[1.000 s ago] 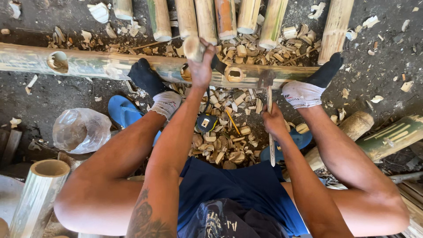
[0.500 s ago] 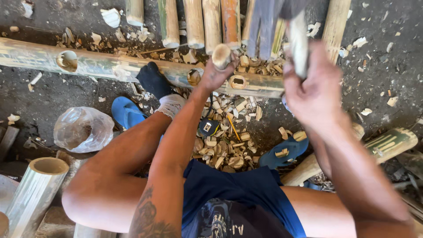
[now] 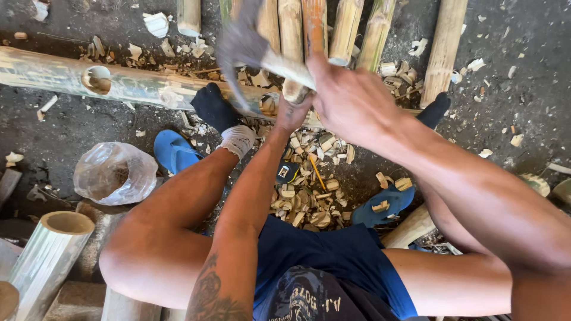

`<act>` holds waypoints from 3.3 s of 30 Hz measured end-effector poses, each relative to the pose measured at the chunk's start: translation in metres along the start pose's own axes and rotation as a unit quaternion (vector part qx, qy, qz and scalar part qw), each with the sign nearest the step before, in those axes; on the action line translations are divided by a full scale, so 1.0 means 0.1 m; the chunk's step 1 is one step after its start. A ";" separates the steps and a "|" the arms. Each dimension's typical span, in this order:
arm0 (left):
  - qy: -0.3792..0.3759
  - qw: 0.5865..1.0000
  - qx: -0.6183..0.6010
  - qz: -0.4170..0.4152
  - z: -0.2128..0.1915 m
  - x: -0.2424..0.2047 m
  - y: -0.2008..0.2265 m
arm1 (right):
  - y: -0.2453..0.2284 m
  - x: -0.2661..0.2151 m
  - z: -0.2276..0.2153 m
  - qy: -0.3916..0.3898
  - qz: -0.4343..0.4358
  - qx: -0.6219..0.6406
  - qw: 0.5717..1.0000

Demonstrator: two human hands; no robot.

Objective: The person sits on the ground and uses a hammer and chisel to carve a hole into a bamboo pole. They measure and mark the bamboo with a tape measure and pencil, then repeatedly strike the chisel to remove material and shape the opening.

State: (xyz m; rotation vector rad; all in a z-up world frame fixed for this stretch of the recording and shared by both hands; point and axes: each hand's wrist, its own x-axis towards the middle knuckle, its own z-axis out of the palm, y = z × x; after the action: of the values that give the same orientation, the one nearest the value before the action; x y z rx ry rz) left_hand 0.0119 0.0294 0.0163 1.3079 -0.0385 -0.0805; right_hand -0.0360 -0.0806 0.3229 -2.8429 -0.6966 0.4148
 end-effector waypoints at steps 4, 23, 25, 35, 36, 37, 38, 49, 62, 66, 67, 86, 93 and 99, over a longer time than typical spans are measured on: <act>0.020 0.999 0.036 0.004 0.06 -0.03 -0.17 | 0.03 -0.10 0.07 0.289 -0.157 0.073 0.942; -0.048 0.998 0.039 -0.021 0.11 0.10 -0.22 | 0.00 0.16 0.18 -0.123 0.077 -0.138 0.980; -0.030 0.997 -0.023 0.072 0.13 0.23 -0.17 | 0.06 0.17 0.15 -0.173 0.152 -0.050 0.972; -0.001 0.997 -0.013 0.070 0.15 0.01 -0.27 | 0.23 0.10 0.35 0.146 -0.042 0.029 0.988; 0.037 0.987 0.077 0.138 0.17 0.02 -0.24 | 0.27 0.11 0.42 -0.099 0.112 -0.125 0.981; 0.072 0.962 0.166 0.204 0.20 0.01 -0.21 | 0.28 0.11 0.47 -0.108 0.127 -0.090 0.982; 0.104 0.922 0.252 0.275 0.23 0.08 -0.17 | 0.31 0.11 0.47 -0.110 0.141 -0.056 0.982; 0.005 0.997 0.023 0.071 0.21 0.03 -0.54 | 0.41 0.00 0.59 0.393 -0.138 0.117 0.902; -0.232 0.907 0.346 0.065 0.78 -0.09 -0.38 | 1.11 -0.54 1.23 0.090 0.240 0.222 0.941; -0.146 0.988 -0.028 -0.031 0.84 0.18 -0.28 | 1.28 -0.88 1.37 0.208 0.226 0.259 0.916; -0.028 0.872 -0.420 -0.250 0.81 0.23 -0.24 | 1.30 -0.98 1.43 0.219 0.225 0.263 0.912; -0.040 0.997 0.063 -0.027 0.30 0.30 0.37 | 1.27 -1.33 1.87 0.221 0.290 0.353 0.862; 0.043 0.996 -0.021 0.082 0.19 0.10 0.29 | 1.19 -1.33 1.77 0.190 0.293 0.367 0.862; 0.000 0.996 -0.015 0.094 0.15 0.04 0.27 | 1.10 -1.33 1.75 0.229 0.248 0.355 0.872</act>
State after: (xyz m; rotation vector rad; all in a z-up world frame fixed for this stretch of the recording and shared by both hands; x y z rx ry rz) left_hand 0.0154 0.0217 0.0461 1.2687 -0.1597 0.0780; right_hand -0.1572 -0.2199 0.1613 -2.2157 0.2570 0.0219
